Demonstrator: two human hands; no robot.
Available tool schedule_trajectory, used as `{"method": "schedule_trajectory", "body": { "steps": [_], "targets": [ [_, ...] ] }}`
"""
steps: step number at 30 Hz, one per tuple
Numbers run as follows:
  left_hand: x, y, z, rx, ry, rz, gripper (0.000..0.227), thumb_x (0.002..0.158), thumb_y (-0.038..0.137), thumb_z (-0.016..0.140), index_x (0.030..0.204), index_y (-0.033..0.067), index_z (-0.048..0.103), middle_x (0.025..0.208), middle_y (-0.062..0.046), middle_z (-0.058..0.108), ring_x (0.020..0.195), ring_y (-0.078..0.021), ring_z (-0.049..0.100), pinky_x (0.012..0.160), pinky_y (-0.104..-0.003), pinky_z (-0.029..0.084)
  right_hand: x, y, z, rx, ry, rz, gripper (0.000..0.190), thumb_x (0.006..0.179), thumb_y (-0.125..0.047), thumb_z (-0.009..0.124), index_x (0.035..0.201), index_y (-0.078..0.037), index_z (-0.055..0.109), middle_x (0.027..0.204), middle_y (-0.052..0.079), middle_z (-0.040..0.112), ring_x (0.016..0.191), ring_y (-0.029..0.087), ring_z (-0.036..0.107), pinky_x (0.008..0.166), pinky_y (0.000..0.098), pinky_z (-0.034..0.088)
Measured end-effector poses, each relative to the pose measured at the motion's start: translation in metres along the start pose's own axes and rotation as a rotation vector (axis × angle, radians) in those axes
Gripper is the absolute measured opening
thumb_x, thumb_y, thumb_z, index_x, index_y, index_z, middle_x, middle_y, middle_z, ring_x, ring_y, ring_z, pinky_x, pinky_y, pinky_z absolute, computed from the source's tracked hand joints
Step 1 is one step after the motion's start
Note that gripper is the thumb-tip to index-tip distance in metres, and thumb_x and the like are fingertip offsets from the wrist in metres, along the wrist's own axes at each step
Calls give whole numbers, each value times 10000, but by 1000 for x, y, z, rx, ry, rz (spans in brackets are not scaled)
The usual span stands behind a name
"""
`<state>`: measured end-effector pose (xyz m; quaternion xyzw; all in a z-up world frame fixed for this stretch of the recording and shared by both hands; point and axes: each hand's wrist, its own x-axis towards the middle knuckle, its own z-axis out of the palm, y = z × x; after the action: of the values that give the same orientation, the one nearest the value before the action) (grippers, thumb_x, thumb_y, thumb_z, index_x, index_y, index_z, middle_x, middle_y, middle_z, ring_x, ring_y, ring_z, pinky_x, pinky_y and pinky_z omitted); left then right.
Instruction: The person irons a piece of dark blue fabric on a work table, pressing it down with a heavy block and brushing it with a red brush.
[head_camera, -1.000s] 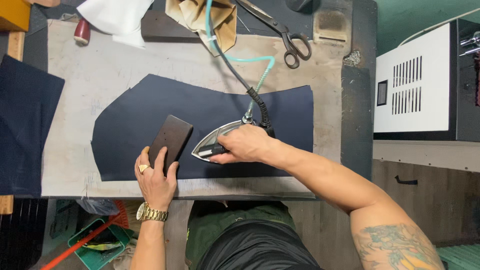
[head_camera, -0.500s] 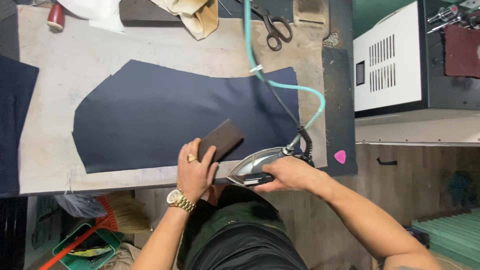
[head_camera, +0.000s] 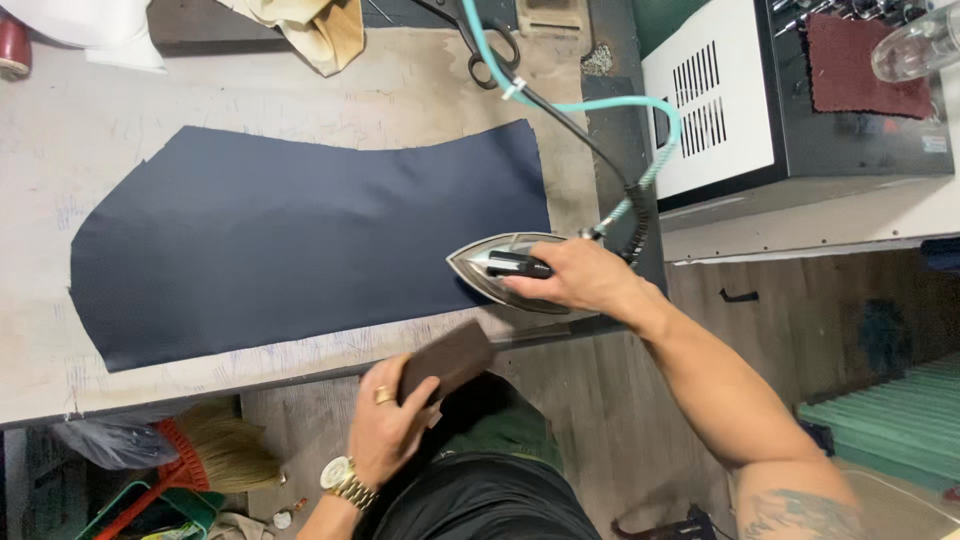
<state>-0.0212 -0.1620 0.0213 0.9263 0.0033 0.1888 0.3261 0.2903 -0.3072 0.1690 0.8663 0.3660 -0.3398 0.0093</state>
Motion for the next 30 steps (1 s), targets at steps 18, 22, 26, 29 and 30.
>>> {"method": "schedule_trajectory", "body": {
  "steps": [18, 22, 26, 29, 30],
  "targets": [
    [64, -31, 25, 370, 254, -469, 397, 882, 300, 750, 1236, 129, 692, 1383, -272, 548, 1215, -434, 565, 1017, -579, 478, -1, 36, 47, -75, -145, -115, 634, 909, -754, 533, 884, -120, 521, 777, 84, 669, 759, 368, 644, 638, 505, 465],
    [99, -14, 58, 287, 115, -302, 433, 893, 339, 711, 1265, 135, 631, 1378, -309, 522, 1217, -433, 554, 1056, -600, 483, -26, 52, -1, 144, -236, 240, 471, 928, -657, 574, 905, -197, 672, 779, -41, 695, 611, 101, 619, 533, 248, 494],
    [109, 7, 79, 293, 147, -144, 518, 810, 282, 801, 1278, 148, 625, 1350, -279, 512, 1248, -425, 543, 1071, -537, 419, -45, 44, -42, 274, 21, 335, 562, 825, -623, 734, 959, -79, 773, 784, 155, 761, 793, 306, 769, 676, 352, 586],
    [111, 15, 59, 206, 74, -106, 517, 784, 151, 801, 1247, 78, 580, 1344, -323, 440, 1131, -476, 524, 990, -599, 490, -32, 30, -62, 269, -16, 457, 565, 871, -642, 601, 1138, -175, 775, 1004, 38, 787, 841, 212, 716, 685, 347, 477],
    [104, 15, 56, 158, 21, -62, 530, 780, 120, 800, 1255, 77, 569, 1347, -341, 440, 1127, -480, 526, 1001, -604, 481, -25, 25, -67, 300, 16, 421, 530, 894, -622, 605, 1058, -141, 756, 925, 49, 748, 792, 212, 661, 681, 342, 435]
  ]
}}
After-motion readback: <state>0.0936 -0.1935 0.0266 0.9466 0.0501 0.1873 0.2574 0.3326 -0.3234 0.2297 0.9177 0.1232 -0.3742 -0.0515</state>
